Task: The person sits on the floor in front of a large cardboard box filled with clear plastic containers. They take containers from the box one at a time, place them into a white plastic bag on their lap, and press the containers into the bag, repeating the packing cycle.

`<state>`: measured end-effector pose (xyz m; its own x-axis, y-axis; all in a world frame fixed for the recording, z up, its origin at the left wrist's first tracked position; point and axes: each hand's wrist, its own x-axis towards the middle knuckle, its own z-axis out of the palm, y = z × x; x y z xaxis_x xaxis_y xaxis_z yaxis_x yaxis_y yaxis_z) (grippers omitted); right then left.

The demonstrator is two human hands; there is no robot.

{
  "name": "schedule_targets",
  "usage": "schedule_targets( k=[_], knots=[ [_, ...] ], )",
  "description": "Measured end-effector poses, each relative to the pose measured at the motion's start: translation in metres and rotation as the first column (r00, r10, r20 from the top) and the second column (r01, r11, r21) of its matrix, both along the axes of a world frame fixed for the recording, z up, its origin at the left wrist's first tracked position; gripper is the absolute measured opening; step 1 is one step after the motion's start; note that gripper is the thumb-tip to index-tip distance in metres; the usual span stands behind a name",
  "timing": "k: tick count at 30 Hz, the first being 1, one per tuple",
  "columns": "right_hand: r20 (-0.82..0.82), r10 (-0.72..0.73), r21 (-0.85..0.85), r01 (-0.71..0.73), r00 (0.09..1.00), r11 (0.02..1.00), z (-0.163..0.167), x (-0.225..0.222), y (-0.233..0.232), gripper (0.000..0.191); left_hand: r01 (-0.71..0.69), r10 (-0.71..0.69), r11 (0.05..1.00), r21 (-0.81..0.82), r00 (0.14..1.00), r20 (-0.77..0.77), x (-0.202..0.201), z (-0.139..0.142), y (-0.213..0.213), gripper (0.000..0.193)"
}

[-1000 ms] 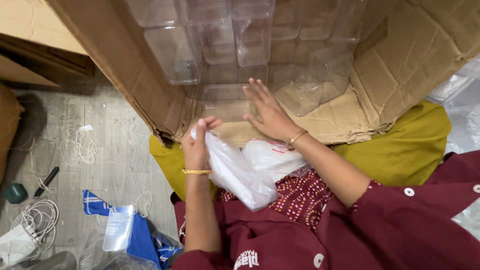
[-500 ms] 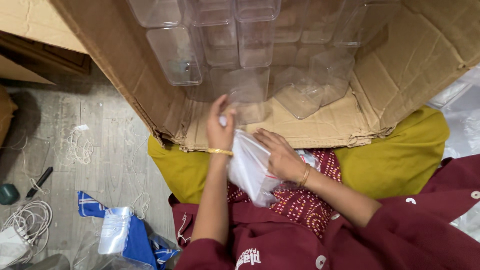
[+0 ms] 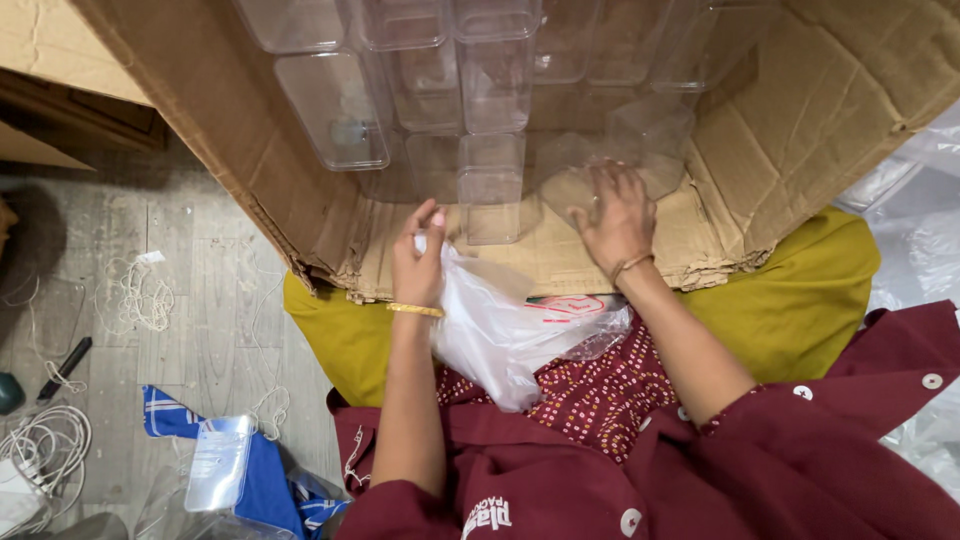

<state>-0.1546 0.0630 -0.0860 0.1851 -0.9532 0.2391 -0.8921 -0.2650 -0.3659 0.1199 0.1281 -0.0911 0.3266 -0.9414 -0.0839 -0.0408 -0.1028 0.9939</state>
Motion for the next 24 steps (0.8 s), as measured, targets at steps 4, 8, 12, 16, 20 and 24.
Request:
schedule_targets(
  k=[4,8,12,16,20,24],
  knots=[
    [0.642,-0.345,0.37,0.117,0.685,0.922,0.025,-0.019,0.019,0.064,0.015,-0.018,0.999,-0.029,0.994,-0.111,0.011,0.01,0.011,0.045],
    [0.914,-0.137,0.152,-0.008,0.383,0.988,0.057,-0.01,0.057,0.047,0.052,-0.045,0.999,0.01,0.929,-0.367,0.005,0.015,0.018,0.042],
    [0.594,0.091,-0.122,-0.023,0.8,0.992,0.056,0.034,0.077,0.035,0.209,-0.184,0.976,0.067,0.945,-0.271,-0.013,0.017,0.016,0.045],
    [0.431,0.129,-0.049,-0.119,0.893,0.992,0.039,0.057,0.083,0.028,0.286,-0.286,0.958,-0.014,0.958,0.014,-0.017,0.017,0.017,0.046],
    [0.557,0.161,0.086,-0.249,0.815,0.965,0.034,0.058,0.085,0.051,0.25,-0.244,0.967,-0.046,0.963,0.116,-0.008,0.011,0.013,0.047],
    [0.481,0.136,-0.047,-0.129,0.866,0.991,0.037,0.055,0.065,0.046,0.142,-0.14,0.99,0.0,0.976,0.169,-0.004,0.004,0.014,0.047]
  ],
)
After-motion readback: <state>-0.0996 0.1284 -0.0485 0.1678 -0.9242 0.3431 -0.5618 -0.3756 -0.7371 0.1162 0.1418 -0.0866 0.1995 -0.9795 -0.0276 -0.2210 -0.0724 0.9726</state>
